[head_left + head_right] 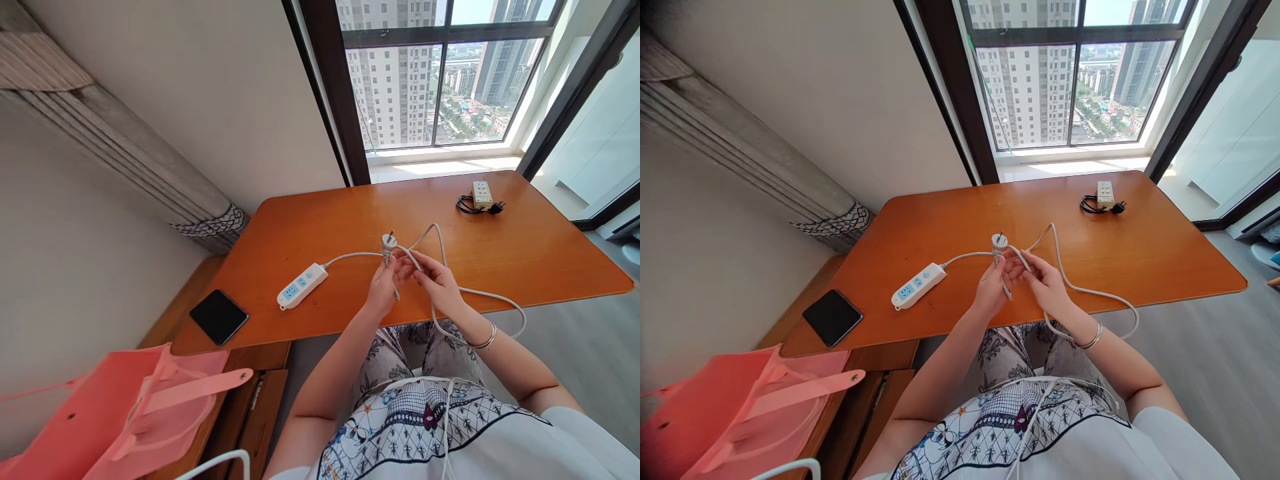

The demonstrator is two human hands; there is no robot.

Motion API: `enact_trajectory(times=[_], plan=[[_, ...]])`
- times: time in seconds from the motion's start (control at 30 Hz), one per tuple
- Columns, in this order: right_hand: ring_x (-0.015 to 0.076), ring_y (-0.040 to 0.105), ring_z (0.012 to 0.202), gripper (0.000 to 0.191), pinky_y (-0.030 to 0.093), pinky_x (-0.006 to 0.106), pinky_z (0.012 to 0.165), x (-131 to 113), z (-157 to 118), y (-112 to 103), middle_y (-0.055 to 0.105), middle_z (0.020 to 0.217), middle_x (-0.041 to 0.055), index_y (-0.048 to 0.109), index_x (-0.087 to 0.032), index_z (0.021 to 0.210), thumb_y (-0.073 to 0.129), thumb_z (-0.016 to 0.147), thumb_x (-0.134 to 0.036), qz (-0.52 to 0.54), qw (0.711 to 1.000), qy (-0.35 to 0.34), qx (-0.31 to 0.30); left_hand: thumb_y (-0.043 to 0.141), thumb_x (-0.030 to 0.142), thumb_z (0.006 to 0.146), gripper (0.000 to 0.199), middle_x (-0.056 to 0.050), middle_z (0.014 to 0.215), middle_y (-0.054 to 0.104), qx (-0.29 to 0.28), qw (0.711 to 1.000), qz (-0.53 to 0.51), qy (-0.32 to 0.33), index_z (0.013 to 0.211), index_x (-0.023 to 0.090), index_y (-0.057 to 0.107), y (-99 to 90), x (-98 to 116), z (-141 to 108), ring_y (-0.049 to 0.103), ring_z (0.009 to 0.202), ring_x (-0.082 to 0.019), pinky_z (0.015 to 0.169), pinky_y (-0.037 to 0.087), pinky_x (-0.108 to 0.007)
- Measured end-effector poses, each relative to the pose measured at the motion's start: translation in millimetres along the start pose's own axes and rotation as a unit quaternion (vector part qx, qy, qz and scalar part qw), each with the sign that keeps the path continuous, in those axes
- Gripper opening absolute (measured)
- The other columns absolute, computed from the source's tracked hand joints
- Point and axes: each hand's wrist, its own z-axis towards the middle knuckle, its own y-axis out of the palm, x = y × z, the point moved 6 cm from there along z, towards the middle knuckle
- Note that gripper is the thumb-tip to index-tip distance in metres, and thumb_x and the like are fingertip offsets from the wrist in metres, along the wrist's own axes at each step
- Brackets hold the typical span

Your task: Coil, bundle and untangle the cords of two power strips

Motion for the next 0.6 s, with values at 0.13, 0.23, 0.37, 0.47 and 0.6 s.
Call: enact_trajectory(times=[0.13, 0.23, 0.37, 0.47, 0.6], plan=[[0.0227, 0.062, 0.105, 0.046, 0.057, 0.04, 0.088, -11.7, -10.6, 14.3, 0.064, 0.113, 0.0099, 0.062, -0.03, 0.141, 0.056, 0.096, -0.029, -0.129, 0.985, -0.111, -0.006, 0.071, 0.052, 0.086, 0.044, -0.015, 0.116, 0.077, -0.018, 1.0, 0.023, -0.01, 0.112, 0.017, 0.069, 7.2, 0.6, -6.1, 0.071, 0.113, -0.028, 0.101, 0.051, -0.041], [0.0235, 0.061, 0.102, 0.044, 0.056, 0.044, 0.092, -23.8, -22.1, 23.0, 0.062, 0.107, 0.0095, 0.062, -0.032, 0.141, 0.055, 0.098, -0.028, -0.213, 0.96, -0.183, -0.025, 0.069, 0.053, 0.088, 0.035, -0.011, 0.111, 0.077, -0.015, 1.0, 0.009, -0.006, 0.09, 0.018, 0.066, 10.7, 10.6, -8.9, 0.073, 0.103, -0.025, 0.096, 0.053, -0.039], [0.0244, 0.061, 0.105, 0.032, 0.056, 0.044, 0.092, -32.1, -30.2, 12.9, 0.06, 0.11, 0.0101, 0.069, -0.03, 0.128, 0.057, 0.098, -0.034, -0.238, 0.95, -0.203, 0.021, 0.06, 0.042, 0.097, 0.039, 0.003, 0.066, 0.058, -0.015, 0.997, -0.071, -0.001, 0.07, 0.019, 0.044, 9.7, 31.9, -11.4, 0.059, 0.056, -0.009, 0.062, 0.051, -0.023], [0.0268, 0.058, 0.12, 0.045, 0.054, 0.045, 0.098, -24.6, -21.0, -1.2, 0.057, 0.13, 0.0129, 0.059, -0.029, 0.138, 0.059, 0.096, -0.045, -0.17, 0.974, -0.138, 0.057, 0.051, 0.04, 0.102, 0.043, 0.009, 0.053, 0.031, -0.067, 0.99, -0.125, -0.023, 0.068, 0.02, 0.032, 10.1, 43.3, -17.7, 0.023, 0.035, -0.003, 0.039, 0.029, -0.016], [0.0275, 0.049, 0.139, 0.07, 0.046, 0.047, 0.112, -4.8, -2.8, 7.7, 0.045, 0.156, 0.0122, 0.044, -0.031, 0.149, 0.064, 0.089, -0.061, 0.0, 0.999, -0.018, -0.041, 0.042, 0.051, 0.103, 0.051, 0.011, 0.049, 0.009, -0.099, 0.984, -0.139, -0.05, 0.067, 0.021, 0.021, 6.0, 43.2, -27.8, -0.006, 0.037, -0.004, 0.031, 0.009, -0.016]])
